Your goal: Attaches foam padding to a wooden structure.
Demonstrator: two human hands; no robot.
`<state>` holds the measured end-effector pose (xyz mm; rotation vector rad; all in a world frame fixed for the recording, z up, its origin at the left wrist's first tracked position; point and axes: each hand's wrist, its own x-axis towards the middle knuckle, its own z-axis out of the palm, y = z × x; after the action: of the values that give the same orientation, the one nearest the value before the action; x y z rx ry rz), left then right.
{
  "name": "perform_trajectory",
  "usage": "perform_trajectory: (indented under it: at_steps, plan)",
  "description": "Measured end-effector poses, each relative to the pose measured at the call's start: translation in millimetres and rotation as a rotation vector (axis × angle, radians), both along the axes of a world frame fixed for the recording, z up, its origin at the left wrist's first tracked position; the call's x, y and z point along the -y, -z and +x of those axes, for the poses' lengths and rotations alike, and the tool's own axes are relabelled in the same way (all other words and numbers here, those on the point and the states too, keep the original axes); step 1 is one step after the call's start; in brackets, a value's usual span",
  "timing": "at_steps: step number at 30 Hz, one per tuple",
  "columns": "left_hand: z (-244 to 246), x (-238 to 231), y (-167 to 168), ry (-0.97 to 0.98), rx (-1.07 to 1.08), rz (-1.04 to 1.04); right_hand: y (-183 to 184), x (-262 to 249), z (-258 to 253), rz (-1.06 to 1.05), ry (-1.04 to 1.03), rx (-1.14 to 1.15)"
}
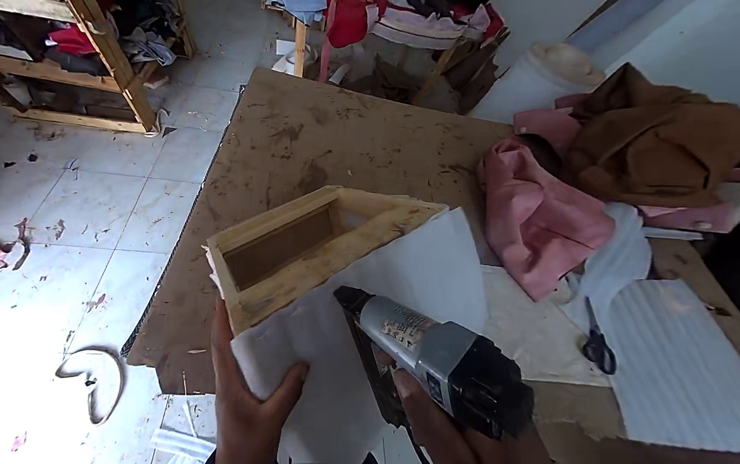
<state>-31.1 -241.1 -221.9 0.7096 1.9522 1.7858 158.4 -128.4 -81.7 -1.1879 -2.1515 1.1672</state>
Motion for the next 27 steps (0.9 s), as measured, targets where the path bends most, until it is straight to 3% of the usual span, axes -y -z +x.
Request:
perform_trajectory:
  at_steps: [6, 11, 14, 18, 20, 22, 27]
  plan:
    - [9, -1, -6, -0.067, 0.035, -0.038, 24, -44, 11, 0.176, 0.016, 0.082]
    - [12, 0, -12, -0.088, 0.008, -0.084, 20, -53, 31, 0.068, -0.017, -0.031]
    - [-3, 6, -36, -0.042, -0.338, -0.051, 8, -55, 60, -0.011, 0.017, -0.088]
    - [-41, -23, -115, 0.043, -0.879, -0.038, 11, -80, 91, -0.027, 0.102, -0.144]
    - [-40, -61, -140, 0.253, -0.938, -0.135, 16, -99, 99, 0.003, 0.132, -0.183]
    - [-34, -100, -137, 0.406, -0.998, -0.272, 18, -120, 100, 0.037, 0.134, -0.194]
    - [-16, -144, -124, 0.492, -0.983, -0.377, 26, -153, 94, 0.052, 0.133, -0.107]
